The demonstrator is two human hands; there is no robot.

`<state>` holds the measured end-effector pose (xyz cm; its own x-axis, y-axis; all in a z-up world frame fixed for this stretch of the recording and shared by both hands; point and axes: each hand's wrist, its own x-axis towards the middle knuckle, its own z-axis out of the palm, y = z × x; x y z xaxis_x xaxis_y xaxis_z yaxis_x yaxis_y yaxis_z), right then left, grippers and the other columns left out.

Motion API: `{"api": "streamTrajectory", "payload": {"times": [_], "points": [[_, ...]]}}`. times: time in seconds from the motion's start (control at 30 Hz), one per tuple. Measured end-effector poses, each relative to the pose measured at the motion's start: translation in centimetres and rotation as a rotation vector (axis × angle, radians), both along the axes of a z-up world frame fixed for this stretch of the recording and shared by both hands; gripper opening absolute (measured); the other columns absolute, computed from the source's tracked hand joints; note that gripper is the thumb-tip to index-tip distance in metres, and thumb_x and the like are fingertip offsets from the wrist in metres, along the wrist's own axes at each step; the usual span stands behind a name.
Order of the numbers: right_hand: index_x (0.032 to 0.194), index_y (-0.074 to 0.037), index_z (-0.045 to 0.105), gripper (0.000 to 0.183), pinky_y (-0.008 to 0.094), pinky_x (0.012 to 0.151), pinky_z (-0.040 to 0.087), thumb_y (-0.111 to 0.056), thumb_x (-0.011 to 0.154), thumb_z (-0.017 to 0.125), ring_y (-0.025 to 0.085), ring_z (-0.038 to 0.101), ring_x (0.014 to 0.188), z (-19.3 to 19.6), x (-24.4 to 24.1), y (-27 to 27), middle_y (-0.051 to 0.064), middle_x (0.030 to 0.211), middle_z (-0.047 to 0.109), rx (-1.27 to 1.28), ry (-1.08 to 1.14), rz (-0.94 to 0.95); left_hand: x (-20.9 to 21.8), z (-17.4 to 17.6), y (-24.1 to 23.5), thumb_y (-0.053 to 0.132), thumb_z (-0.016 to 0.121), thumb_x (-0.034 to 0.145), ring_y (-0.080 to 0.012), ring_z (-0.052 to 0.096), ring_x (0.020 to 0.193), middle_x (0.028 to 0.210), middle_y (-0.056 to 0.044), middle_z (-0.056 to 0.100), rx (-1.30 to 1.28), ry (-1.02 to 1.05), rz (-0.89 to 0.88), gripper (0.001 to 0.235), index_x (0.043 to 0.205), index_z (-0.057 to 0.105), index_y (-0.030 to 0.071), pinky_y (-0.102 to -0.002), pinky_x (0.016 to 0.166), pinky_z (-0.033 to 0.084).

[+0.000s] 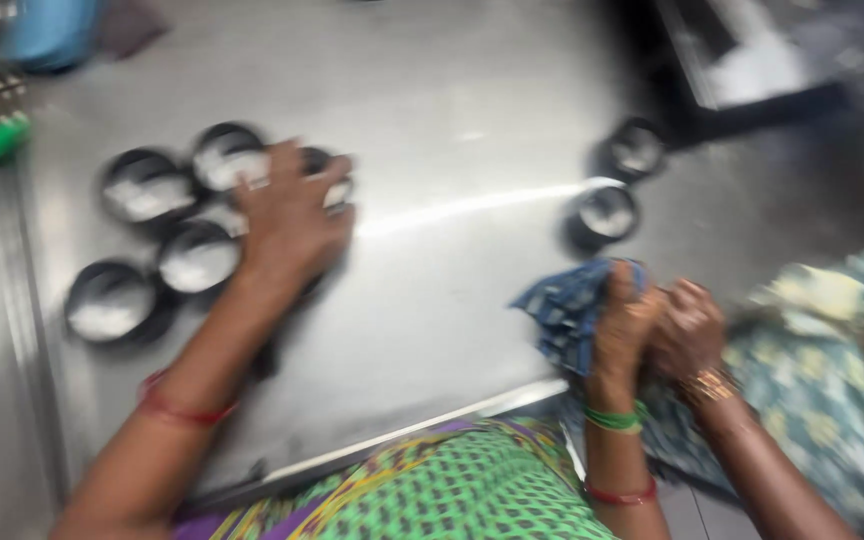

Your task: Cleaning and inspecting cylindrical metal components on a workbench.

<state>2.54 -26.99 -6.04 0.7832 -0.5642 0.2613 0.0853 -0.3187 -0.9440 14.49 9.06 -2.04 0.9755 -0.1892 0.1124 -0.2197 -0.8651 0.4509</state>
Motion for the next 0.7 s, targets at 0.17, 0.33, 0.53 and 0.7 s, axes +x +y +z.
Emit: {"api": "streamTrajectory", "payload": {"times": [0.17,0.33,0.53,0.7], "points": [[0.101,-0.004,0.064,0.024,0.021,0.067,0.047,-0.023,0.095,0.076,0.007,0.058,0.074,6.0,1.1,1.6,0.0,0.085,0.065,-0.007,-0.053,0.056,-1.2,0.7,1.5,0.042,0.066,0.088,-0.0424,0.036,0.141,0.149,-0.026,0.045,0.232,-0.049,0.093,0.054,0.139,0.062,0.025,-0.072,0.102,0.029],[0.105,-0.006,0.065,0.023,0.024,0.06,0.054,-0.026,0.096,0.073,0.009,0.067,0.071,7.5,4.9,-0.9,0.003,0.089,0.07,-0.381,0.1,-0.089,-1.8,-1.8,5.2,0.042,0.067,0.089,-0.0399,0.038,0.142,0.149,-0.025,0.047,0.278,-0.134,0.123,0.054,0.139,0.064,0.025,-0.067,0.103,0.028],[0.115,-0.003,0.064,0.026,0.044,0.082,0.047,-0.02,0.097,0.072,0.026,0.057,0.084,6.2,9.9,-3.5,0.013,0.09,0.069,-0.797,0.237,-0.083,-2.9,-2.6,7.9,0.043,0.069,0.092,-0.0316,0.038,0.152,0.152,-0.02,0.05,0.355,-0.249,0.162,0.048,0.136,0.067,0.023,-0.061,0.118,0.022],[0.122,0.0,0.059,0.028,0.049,0.099,0.04,-0.017,0.102,0.068,0.033,0.052,0.106,4.4,10.3,-2.5,0.019,0.102,0.071,-1.112,0.057,-0.004,-2.9,-2.3,8.3,0.044,0.069,0.093,-0.0314,0.037,0.151,0.154,-0.019,0.049,0.373,-0.273,0.173,0.047,0.135,0.069,0.021,-0.062,0.118,0.02]]}}
